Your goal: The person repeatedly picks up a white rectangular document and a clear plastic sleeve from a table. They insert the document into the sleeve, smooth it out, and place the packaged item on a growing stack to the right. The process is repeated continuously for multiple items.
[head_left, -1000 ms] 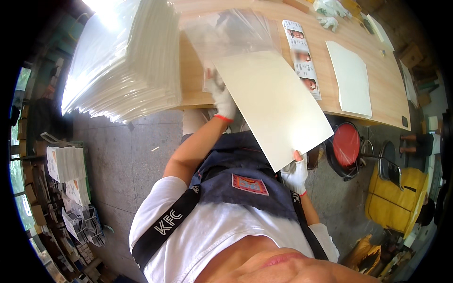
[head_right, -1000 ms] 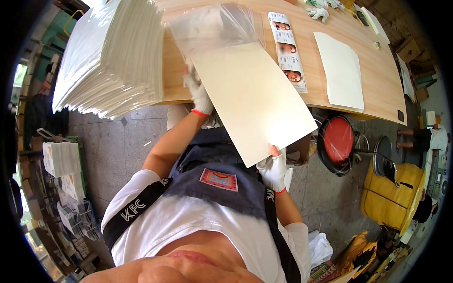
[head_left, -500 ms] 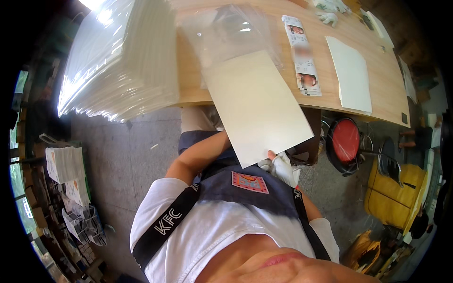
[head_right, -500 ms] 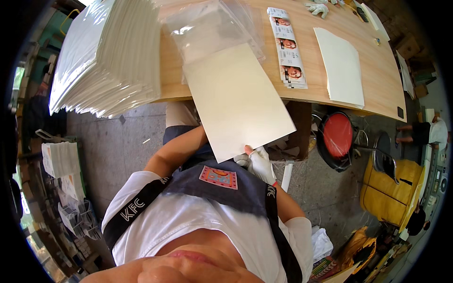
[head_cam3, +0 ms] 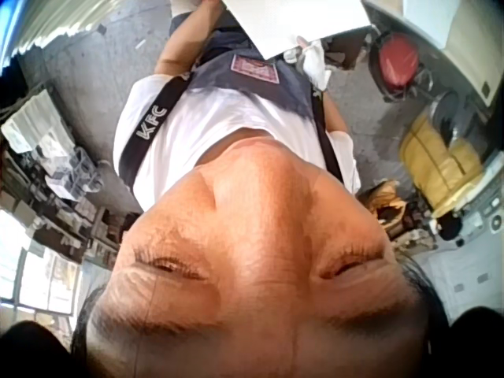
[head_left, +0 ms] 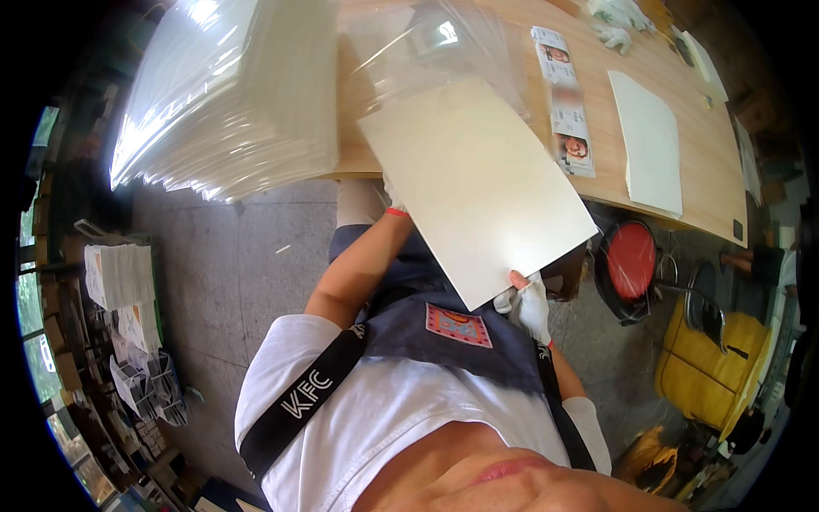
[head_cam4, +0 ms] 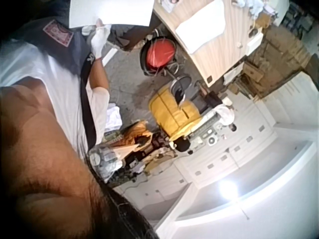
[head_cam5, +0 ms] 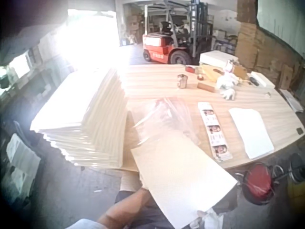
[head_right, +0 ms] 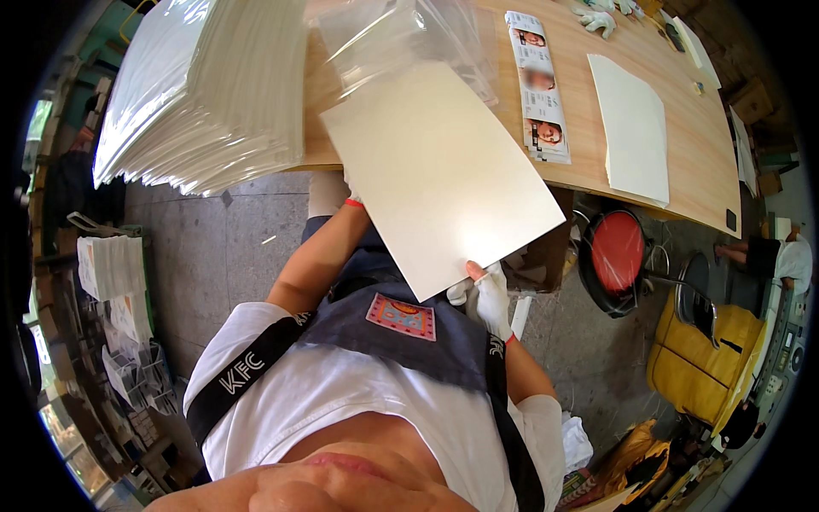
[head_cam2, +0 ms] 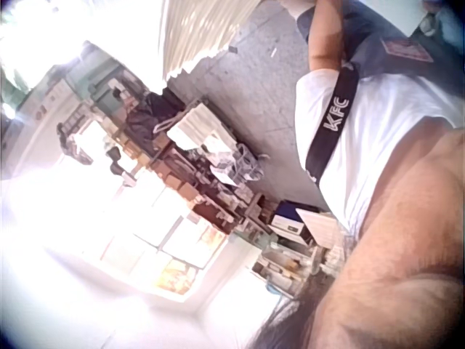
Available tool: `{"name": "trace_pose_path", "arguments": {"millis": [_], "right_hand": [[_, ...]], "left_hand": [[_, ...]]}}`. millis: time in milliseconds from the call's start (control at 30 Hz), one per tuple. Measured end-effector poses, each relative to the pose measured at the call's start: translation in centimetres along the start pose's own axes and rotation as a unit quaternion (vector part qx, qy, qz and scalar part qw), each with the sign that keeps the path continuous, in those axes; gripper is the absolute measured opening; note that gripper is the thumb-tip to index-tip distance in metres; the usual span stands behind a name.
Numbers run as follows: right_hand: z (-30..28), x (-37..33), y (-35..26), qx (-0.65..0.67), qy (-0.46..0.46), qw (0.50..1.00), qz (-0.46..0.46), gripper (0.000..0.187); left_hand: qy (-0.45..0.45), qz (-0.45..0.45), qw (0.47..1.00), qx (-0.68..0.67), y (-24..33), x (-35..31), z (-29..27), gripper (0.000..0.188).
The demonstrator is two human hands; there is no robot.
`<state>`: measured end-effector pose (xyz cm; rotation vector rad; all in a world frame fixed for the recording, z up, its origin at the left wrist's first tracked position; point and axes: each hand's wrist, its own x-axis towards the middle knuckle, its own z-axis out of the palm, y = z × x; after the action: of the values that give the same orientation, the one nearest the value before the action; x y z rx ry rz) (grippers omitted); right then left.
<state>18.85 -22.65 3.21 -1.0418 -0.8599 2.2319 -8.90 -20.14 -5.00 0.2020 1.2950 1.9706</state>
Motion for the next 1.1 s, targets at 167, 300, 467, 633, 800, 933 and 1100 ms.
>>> {"name": "trace_pose_path", "arguments": {"millis": [167,300,467,633,800,933,1100], "right_hand": [[0.2,-0.1,-0.1,0.032,0.037,0.999,-0.004,0.027],[-0.9,0.1,0.1,0.070,0.009,0.997,-0.013,0.026],[-1.0,0.6,0.9,0.055,-0.010,0.998,-0.005,0.027],[1.3,0.4,-0.2,0.048,0.001,0.999,-0.008,0.029],[0.3,0.6,0.6,0.047,-0.016,0.998,-0.029,0.028],[0.0,1.1,2.8,0.022,0.067,0.995,0.074,0.025],[0.0,7.3,5.6,0.086,0.011,0.991,0.100,0.026]], "left_hand": [[0.047,0.056,0.989,-0.131,-0.5,2.0,-2.4,0.044],[0.068,0.067,0.991,0.092,-0.1,2.8,-3.4,0.041],[0.030,0.170,0.985,0.012,-0.2,-0.4,0.2,0.030],[-0.018,0.077,0.996,-0.039,-1.9,2.0,3.1,0.029],[-0.034,-0.046,0.996,-0.073,-4.5,1.2,4.7,0.028],[-0.024,-0.158,0.985,-0.072,-9.1,-3.8,3.1,0.028],[0.011,-0.218,0.974,-0.059,-10.9,-7.0,-0.4,0.027]]}}
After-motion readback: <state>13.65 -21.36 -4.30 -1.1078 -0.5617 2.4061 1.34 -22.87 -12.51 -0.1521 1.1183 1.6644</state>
